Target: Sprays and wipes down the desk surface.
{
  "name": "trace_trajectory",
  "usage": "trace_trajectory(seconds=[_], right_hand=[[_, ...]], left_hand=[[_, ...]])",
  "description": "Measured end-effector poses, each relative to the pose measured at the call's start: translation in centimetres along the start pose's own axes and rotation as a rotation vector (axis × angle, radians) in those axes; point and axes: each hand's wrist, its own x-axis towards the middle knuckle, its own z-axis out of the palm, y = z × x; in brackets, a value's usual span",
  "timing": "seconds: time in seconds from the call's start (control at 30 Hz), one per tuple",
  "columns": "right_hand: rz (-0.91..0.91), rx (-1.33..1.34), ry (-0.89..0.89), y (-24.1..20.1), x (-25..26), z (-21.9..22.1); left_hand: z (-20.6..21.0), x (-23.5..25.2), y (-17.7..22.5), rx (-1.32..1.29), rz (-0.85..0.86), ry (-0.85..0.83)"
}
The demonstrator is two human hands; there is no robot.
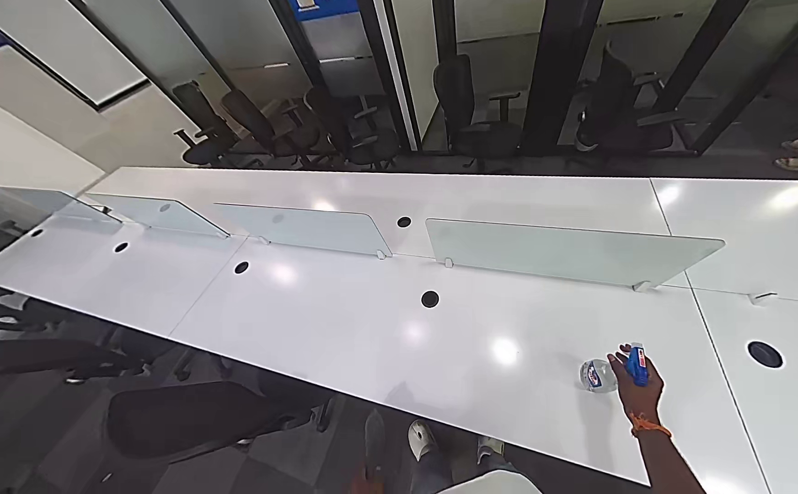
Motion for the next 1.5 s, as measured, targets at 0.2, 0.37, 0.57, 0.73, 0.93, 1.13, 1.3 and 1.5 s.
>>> trace_trajectory(seconds=[0.2, 0.37, 0.57, 0.73, 0.93, 1.13, 1.3, 1.5], right_hand=[[0.113, -0.133, -0.056, 1.9, -2.3, -1.8], [0.215, -0.177, -0.036, 4.1, -11.2, -1.9], [0.474, 0.223, -0.546, 0.4, -16.3, 3.6], [0.361, 0.568, -1.109, -10.5, -15.7, 8.5], [0.367, 0.383, -0.981, -12.8, -17.3, 11.9], [0.383, 0.422, -0.971, -13.2, -17.3, 13.8], [0.445, 0.445, -0.901, -12.3, -17.3, 14.7], [0.518, 0.158, -0.924, -10.0, -18.0, 15.8]], left_hand=[[1.5, -2.1, 6.3, -0.554, 0.270, -0.027], [1.7, -4.7, 12.2, -0.853, 0.368, -0.193], [0.7, -8.7, 17.5, -0.969, 0.567, -0.462], [-0.3, -11.3, 18.5, -1.104, 0.659, -0.603], [2.1, -9.4, 15.3, -0.953, 0.480, -0.669], [1.7, -9.7, 14.4, -1.015, 0.378, -0.623], [1.1, -10.0, 15.1, -1.198, 0.287, -0.212], [-0.7, -9.6, 15.1, -1.164, 0.398, -0.003]])
